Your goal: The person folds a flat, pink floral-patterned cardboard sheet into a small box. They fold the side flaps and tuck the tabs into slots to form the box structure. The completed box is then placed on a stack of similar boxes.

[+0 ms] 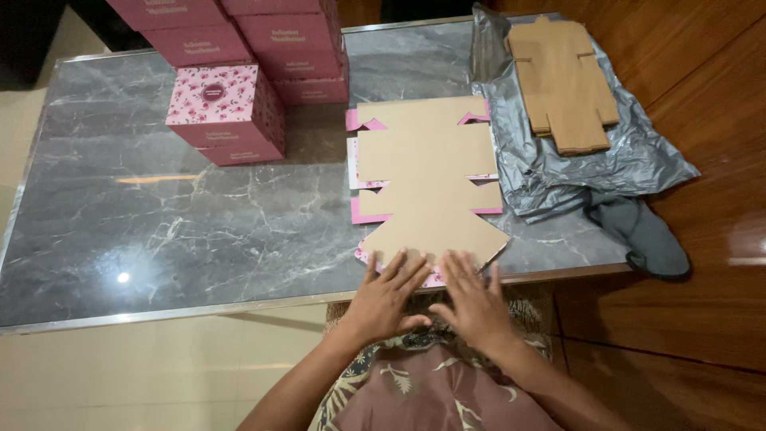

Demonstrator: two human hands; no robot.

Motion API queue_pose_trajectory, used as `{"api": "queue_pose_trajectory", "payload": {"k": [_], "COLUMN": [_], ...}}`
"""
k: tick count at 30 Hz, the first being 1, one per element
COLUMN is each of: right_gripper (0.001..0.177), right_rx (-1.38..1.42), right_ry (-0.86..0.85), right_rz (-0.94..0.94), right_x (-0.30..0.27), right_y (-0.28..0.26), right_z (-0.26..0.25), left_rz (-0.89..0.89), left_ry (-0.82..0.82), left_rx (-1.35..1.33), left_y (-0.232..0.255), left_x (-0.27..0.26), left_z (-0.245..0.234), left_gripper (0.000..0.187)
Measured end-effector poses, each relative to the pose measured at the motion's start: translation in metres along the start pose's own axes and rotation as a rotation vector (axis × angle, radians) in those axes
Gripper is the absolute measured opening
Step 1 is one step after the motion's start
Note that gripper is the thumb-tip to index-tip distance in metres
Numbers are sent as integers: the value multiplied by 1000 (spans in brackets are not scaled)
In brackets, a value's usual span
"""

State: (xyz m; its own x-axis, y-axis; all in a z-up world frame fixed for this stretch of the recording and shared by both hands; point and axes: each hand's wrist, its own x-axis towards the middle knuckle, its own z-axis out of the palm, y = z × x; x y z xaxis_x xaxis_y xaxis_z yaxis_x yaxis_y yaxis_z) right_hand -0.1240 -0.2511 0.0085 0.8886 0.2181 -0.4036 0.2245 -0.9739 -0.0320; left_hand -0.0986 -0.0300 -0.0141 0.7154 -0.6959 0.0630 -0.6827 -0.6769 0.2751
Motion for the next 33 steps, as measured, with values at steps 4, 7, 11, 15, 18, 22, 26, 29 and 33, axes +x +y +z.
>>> {"api": "queue_pose_trajectory", "payload": {"k": [4, 7, 11, 15, 18, 22, 26, 29, 33], "right_gripper": [83, 87, 92, 97, 96, 88, 75, 74, 78], "right_rx": [-6, 165, 602, 585, 519, 710, 1541, 2076, 2263], "right_ry": [75, 345, 685, 681, 616, 681, 855, 845, 760], "right_rz": [82, 43, 31, 133, 191, 143, -67, -112, -37], "right_x": [-5, -3, 5, 16, 20, 18, 13, 18, 25], "right_y": [48, 82, 100, 94, 84, 83, 81, 80, 80], "right_z": [9, 37, 58, 45, 34, 30, 35, 38, 41], "left_rz": [-17, -162, -205, -52, -17, 80, 141, 159, 104], "left_ry": [146, 44, 155, 219, 89, 118, 162, 134, 16], "left_rx": [111, -19, -110, -226, -269, -395, -505, -435, -238], "left_y": [-21, -28, -18, 3, 7, 5, 18, 24, 32], "left_x": [-11, -17, -8, 26, 55, 82, 78, 79, 81], "left_z": [2, 2, -1, -12, -19, -4, 15, 7, -13], "left_gripper": [96, 90, 63, 51, 43, 19, 19, 49, 78]}}
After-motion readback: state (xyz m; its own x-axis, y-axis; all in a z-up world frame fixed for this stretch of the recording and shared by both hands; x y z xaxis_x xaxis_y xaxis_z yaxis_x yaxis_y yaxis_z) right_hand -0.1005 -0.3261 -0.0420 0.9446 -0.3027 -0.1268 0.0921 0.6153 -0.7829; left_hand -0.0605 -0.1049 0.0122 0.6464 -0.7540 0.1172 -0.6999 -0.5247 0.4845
